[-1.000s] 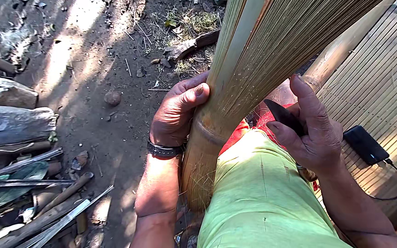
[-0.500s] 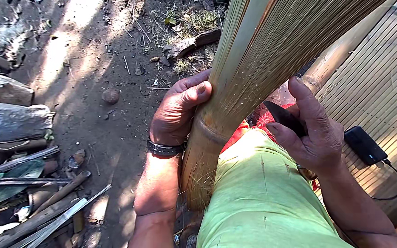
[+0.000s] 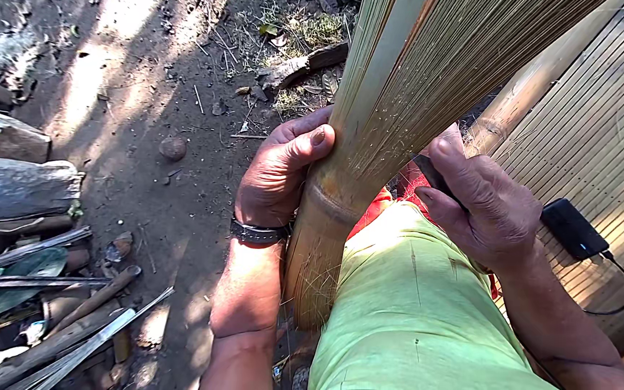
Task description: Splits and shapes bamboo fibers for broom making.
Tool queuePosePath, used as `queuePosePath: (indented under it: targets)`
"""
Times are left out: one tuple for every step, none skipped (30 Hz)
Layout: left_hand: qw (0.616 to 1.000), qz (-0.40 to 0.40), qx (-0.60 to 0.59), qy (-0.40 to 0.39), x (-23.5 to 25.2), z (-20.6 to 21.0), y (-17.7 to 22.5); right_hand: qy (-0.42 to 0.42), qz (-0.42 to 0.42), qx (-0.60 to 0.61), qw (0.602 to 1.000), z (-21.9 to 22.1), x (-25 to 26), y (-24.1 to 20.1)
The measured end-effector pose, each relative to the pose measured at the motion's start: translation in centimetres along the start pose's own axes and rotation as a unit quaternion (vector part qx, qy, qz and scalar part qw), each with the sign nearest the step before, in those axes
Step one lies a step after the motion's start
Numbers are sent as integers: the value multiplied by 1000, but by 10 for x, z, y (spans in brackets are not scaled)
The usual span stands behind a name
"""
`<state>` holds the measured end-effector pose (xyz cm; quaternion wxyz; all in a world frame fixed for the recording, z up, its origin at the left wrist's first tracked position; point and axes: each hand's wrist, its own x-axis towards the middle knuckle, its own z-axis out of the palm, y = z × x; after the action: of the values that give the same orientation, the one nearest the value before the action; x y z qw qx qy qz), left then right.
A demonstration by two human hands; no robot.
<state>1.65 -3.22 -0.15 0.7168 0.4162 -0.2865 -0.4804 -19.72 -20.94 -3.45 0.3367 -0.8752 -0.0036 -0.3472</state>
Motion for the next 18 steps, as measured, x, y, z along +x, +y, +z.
queuePosePath:
  targets:
    - [1000, 1, 1, 1, 0, 0, 0, -3, -1, -9, 1000, 0, 0, 1]
    - [1000, 1, 4, 2, 0, -1, 0, -8, -2, -17, 1000, 0, -1, 1]
    - [1000, 1, 5, 3, 0, -2, 0, -12, -2, -25, 1000, 0, -2, 2]
    - [1000, 1, 4, 4, 0, -2, 0, -17, -3, -29, 999, 0, -3, 3]
    - [1000, 0, 3, 4, 0, -2, 0, -25, -4, -27, 999, 0, -4, 3]
    - [1000, -1, 3, 4, 0, -2, 0, -38, -8, -16, 999, 1, -6, 2]
    - [1000, -1, 8, 3, 0, -2, 0, -57, -16, 4, 998, 1, -9, -1]
    - [1000, -2, 13, 3, 0, -3, -1, -84, -26, 34, 996, 2, -13, -4]
    - [1000, -1, 15, 5, 1, -3, -1, -118, -38, 70, 990, 4, -20, -9]
    - [1000, -2, 16, 6, 1, -3, -1, -154, -50, 110, 981, 7, -27, -13]
    - [1000, -2, 18, 8, 1, -3, -1, -191, -63, 142, 969, 8, -34, -17]
    - [1000, 0, 19, 11, 1, -4, -1, -216, -74, 162, 960, 10, -40, -19]
    - [1000, 2, 19, 10, 0, -4, -1, -225, -78, 174, 956, 9, -43, -21]
    - [1000, 4, 18, 9, 0, -4, -2, -215, -74, 179, 957, 8, -44, -22]
    - [1000, 6, 17, 7, 0, -4, -2, -188, -63, 173, 965, 6, -43, -20]
    - [1000, 6, 15, 7, 1, -4, -2, -154, -44, 162, 974, 3, -39, -17]
    - [1000, 6, 12, 6, 0, -3, -2, -116, -21, 147, 982, -1, -34, -14]
    - [1000, 4, 10, 6, 0, -2, -2, -79, 1, 124, 989, -6, -28, -10]
